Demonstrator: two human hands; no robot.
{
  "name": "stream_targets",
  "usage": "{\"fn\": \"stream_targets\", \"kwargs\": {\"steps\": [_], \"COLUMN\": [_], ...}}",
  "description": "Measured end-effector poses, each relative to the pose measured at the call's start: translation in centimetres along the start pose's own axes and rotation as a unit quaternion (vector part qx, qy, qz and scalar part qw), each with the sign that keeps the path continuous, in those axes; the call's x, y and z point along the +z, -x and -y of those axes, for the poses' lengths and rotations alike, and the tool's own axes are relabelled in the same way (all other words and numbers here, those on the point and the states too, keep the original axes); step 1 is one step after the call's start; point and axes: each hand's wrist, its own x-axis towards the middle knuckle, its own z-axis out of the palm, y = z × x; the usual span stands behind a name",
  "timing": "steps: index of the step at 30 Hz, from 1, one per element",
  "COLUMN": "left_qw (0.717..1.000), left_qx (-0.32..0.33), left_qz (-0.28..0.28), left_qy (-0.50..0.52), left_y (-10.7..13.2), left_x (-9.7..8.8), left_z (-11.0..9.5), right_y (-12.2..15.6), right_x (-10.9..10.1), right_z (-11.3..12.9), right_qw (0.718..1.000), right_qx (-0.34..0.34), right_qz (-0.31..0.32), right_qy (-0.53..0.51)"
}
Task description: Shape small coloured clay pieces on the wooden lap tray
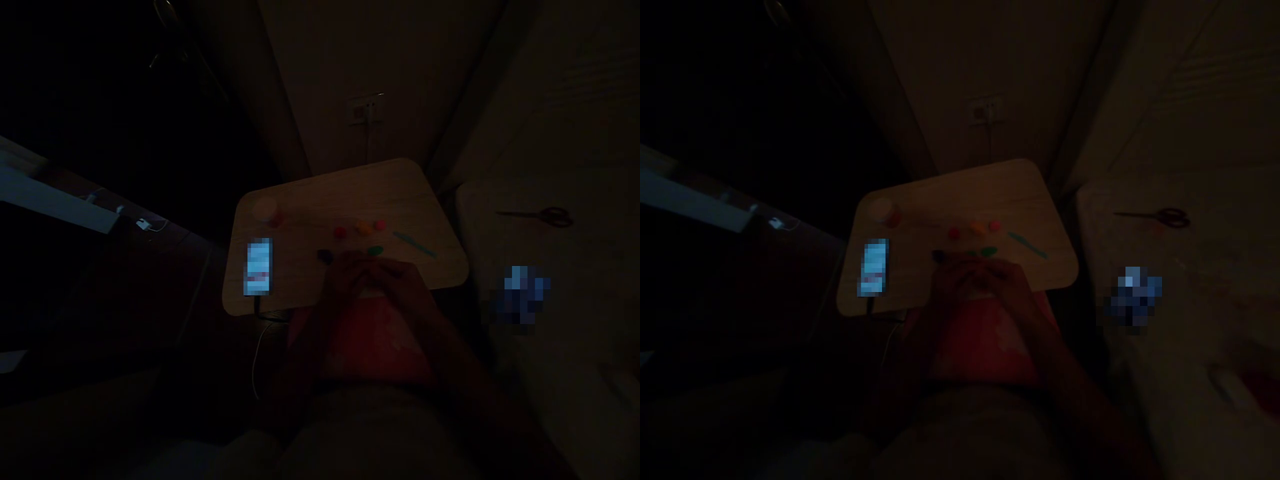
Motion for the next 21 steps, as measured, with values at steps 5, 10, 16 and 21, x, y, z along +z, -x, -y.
{"fn": "stream_targets", "kwargs": {"steps": [5,10,16,21], "left_qw": [0.996,0.988,0.977,0.969], "left_qx": [-0.033,-0.057,-0.057,-0.051], "left_qz": [-0.021,-0.03,-0.021,0.008], "left_qy": [0.078,0.137,0.202,0.241], "left_y": [-0.3,-0.3,-0.8,-0.9], "left_x": [-0.1,-0.3,-0.7,-0.5], "left_z": [0.4,0.7,0.4,0.1], "right_y": [-0.2,-0.1,-0.2,-0.4], "right_x": [-0.3,-0.2,0.0,0.0], "right_z": [0.3,1.0,2.1,1.5], "right_qw": [0.998,0.997,0.998,0.998], "right_qx": [0.04,0.053,0.049,0.05], "right_qz": [-0.009,-0.001,0.023,0.017], "right_qy": [-0.053,-0.053,-0.032,-0.044]}}
